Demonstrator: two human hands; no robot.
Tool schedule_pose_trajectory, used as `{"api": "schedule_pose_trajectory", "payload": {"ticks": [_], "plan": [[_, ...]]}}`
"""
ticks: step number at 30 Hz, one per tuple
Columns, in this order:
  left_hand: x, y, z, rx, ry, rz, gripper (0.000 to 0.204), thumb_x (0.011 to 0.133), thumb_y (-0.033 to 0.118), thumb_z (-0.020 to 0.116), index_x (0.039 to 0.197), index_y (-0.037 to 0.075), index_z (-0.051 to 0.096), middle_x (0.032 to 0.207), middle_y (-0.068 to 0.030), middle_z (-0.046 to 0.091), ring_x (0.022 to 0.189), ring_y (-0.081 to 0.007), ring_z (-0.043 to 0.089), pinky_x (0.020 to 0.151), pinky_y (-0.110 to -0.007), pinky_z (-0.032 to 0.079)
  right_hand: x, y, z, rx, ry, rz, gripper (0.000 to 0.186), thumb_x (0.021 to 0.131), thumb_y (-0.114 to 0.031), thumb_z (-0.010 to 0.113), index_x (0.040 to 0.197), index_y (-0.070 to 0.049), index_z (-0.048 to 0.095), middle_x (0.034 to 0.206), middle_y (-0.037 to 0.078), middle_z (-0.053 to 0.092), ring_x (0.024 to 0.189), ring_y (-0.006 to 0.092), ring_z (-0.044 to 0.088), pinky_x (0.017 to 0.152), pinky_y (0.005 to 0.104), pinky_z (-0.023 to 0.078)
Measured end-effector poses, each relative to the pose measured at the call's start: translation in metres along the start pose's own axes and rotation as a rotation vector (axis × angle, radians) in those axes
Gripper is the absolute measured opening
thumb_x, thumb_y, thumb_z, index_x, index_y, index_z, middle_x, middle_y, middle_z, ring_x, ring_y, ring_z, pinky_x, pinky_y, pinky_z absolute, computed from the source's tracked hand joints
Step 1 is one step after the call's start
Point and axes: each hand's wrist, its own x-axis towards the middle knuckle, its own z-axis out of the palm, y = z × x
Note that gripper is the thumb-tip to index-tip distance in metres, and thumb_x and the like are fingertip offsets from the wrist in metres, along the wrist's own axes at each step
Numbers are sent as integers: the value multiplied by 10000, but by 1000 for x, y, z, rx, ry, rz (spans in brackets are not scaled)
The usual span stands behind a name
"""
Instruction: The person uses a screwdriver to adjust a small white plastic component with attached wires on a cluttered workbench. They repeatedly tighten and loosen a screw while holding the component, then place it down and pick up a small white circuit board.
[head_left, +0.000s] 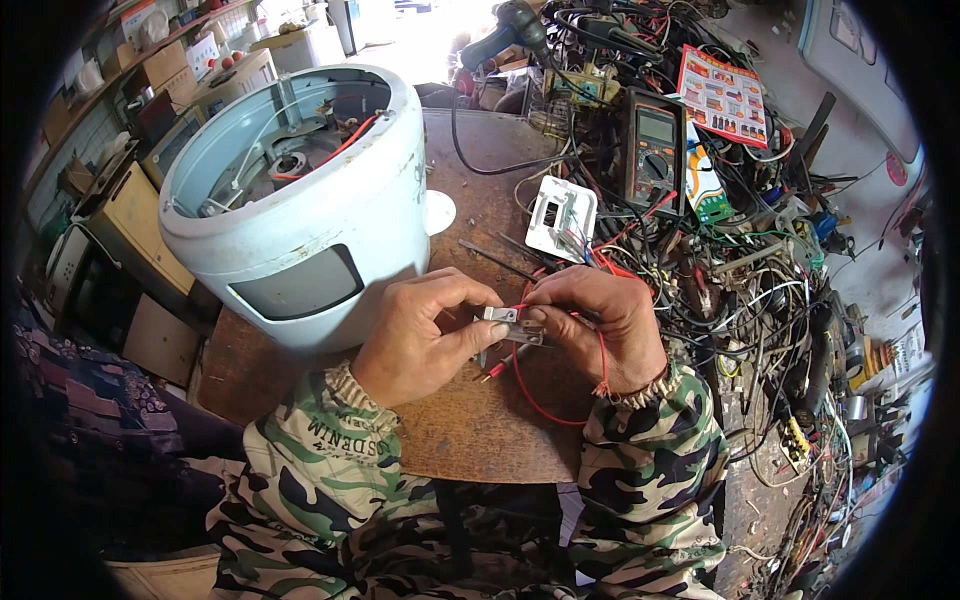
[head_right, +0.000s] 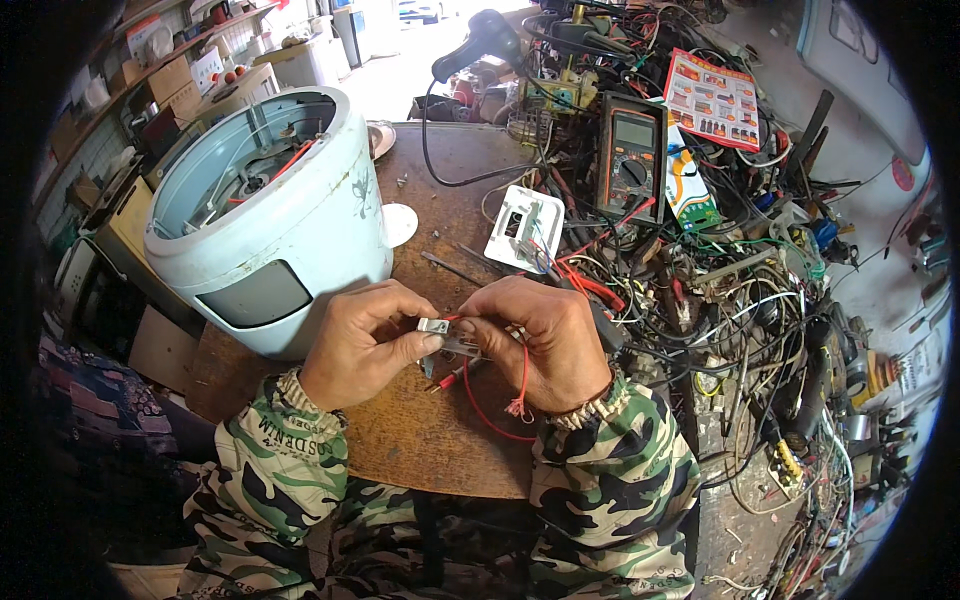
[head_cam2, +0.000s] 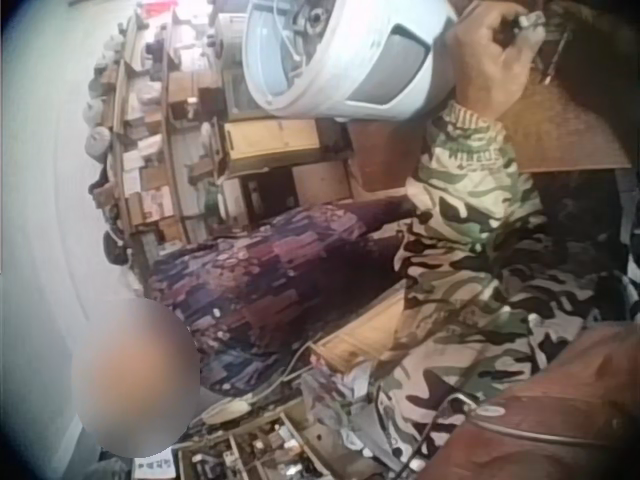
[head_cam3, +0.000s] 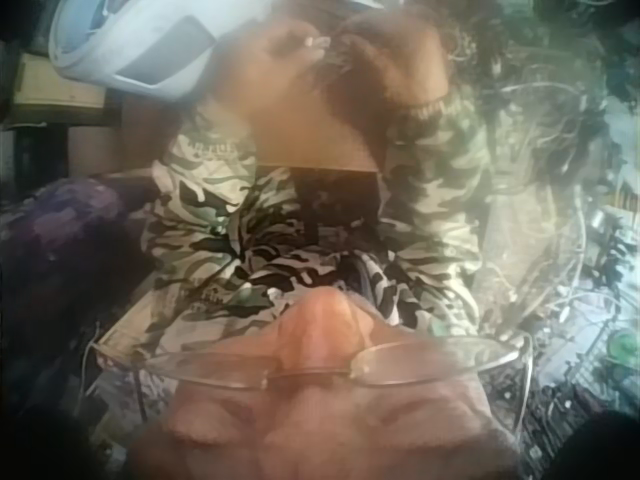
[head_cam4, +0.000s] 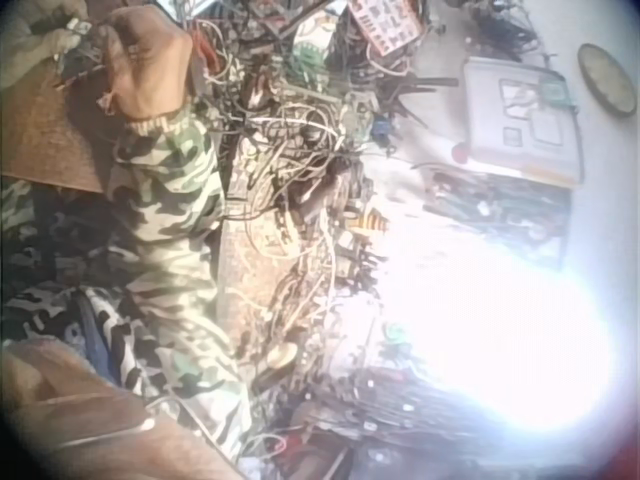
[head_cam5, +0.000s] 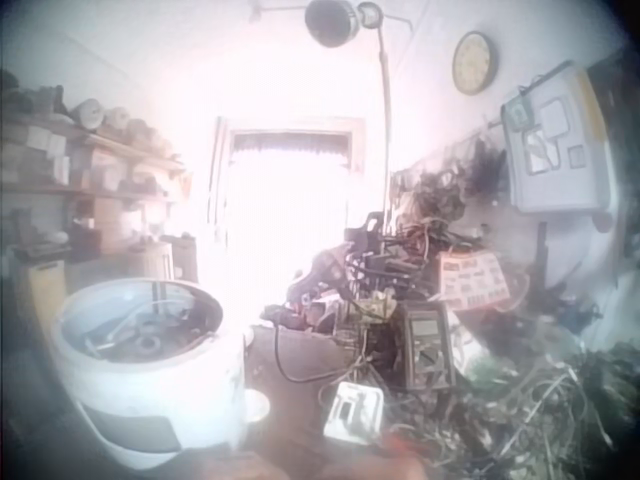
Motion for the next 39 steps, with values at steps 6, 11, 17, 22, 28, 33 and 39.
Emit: {"api": "schedule_pose_trajectory", "payload": {"ticks": [6,11,17,22,28,33,39], "plan": [[-1,-5,-3,-5,-36,-53,205,899,124,779,1018,-21,695,901,-7,664,765,-38,596,628,-199,476,0,0,-5,106,-63,34,95,865,-15,729,951,24,720,855,116,712,784,210,702,706,309,538],[0,-4,0,-107,-5,-126,194,874,128,792,989,-8,716,827,-19,680,716,-61,600,625,-238,473,0,2,-4,89,-63,-12,85,858,11,710,942,19,722,853,115,712,775,210,703,704,307,542],[0,-5,0,-170,-1,-131,196,882,119,785,979,-33,708,833,-27,693,732,-49,609,624,-231,484,1,1,-2,4,-63,-88,100,845,35,700,942,15,720,866,129,714,788,252,713,709,328,554],[2,-3,-2,-184,-24,-175,207,890,112,778,995,-50,702,834,-38,706,737,-55,625,626,-224,500,0,1,-5,23,-78,-110,139,821,36,715,956,4,724,906,132,721,830,283,717,742,349,566],[1,-5,-2,-205,-12,-210,228,889,99,779,1016,-70,694,863,-59,723,759,-62,645,636,-231,528,2,2,-3,-135,-96,-213,209,789,11,739,991,-41,752,998,121,721,924,298,698,801,364,563],[2,1,-3,-253,-39,-285,232,886,76,786,1027,-82,692,875,-75,727,768,-63,652,641,-219,534,-1,2,-6,-124,-106,-188,211,787,-13,753,995,-49,759,997,116,722,935,301,691,817,374,553],[1,2,-11,-435,-83,-334,247,914,76,757,1096,-76,687,886,-74,722,746,-71,659,643,-211,546,-1,1,-5,-178,-8,-274,188,785,-24,766,970,-50,755,980,95,724,923,284,687,821,371,542]]}}
